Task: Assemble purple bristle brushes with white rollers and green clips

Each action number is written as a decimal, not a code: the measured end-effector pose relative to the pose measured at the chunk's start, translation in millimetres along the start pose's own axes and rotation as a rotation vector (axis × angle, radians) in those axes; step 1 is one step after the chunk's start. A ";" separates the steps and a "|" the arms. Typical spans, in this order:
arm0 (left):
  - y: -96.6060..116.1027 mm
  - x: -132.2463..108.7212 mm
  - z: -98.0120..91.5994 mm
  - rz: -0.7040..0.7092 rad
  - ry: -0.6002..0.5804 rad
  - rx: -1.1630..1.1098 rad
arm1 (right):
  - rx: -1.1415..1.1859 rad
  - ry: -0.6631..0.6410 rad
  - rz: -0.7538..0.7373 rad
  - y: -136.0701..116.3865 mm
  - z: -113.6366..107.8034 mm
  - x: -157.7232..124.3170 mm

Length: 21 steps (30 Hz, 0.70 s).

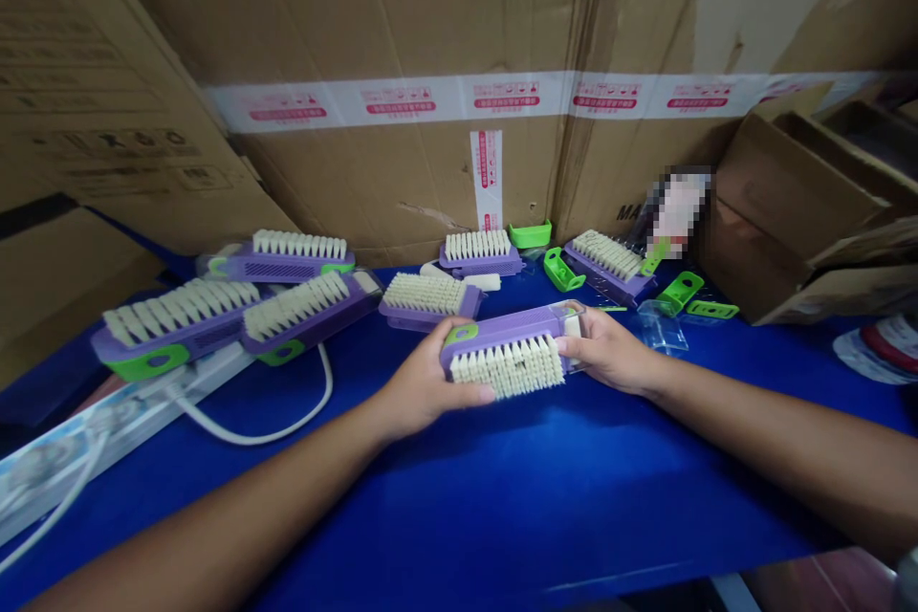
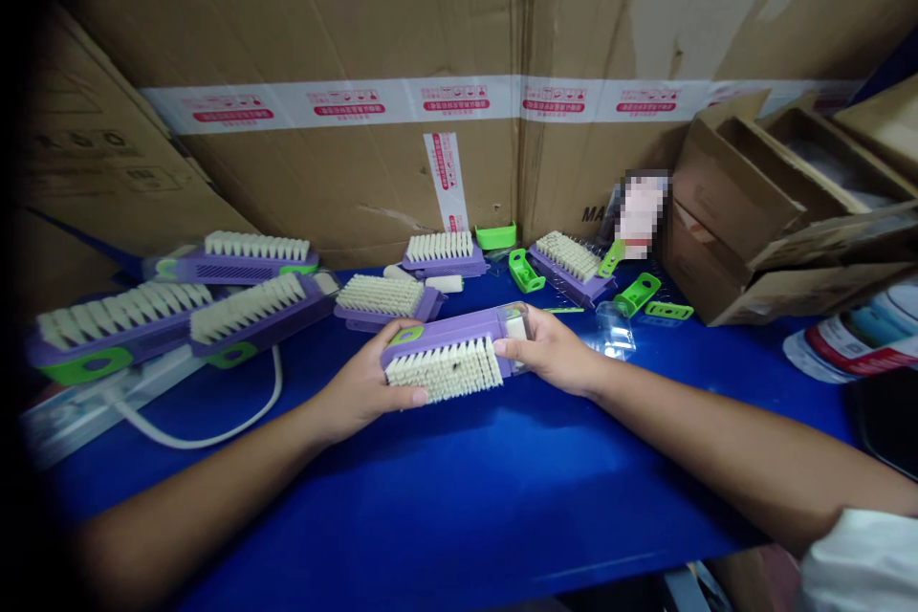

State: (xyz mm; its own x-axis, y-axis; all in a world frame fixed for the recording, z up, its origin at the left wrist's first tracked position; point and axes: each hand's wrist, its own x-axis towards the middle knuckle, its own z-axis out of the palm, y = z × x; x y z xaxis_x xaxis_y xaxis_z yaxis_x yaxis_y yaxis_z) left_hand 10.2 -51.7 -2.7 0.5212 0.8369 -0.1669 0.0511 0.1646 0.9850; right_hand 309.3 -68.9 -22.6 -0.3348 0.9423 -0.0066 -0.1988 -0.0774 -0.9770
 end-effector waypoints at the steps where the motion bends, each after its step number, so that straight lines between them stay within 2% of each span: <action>1: -0.4 0.0 -0.2 -0.001 -0.003 -0.004 | 0.003 -0.002 -0.002 -0.3 0.2 0.1; 21: -1.6 1.8 -0.5 -0.005 -0.027 -0.003 | 0.005 0.049 0.043 4.7 -2.7 0.3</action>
State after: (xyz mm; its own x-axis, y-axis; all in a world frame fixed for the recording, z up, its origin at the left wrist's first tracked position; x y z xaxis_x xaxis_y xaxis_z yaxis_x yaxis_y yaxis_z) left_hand 10.7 -50.2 -4.6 0.5437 0.8217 -0.1710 0.0514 0.1708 0.9840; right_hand 310.8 -68.1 -27.8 -0.2976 0.9528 -0.0592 -0.1897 -0.1197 -0.9745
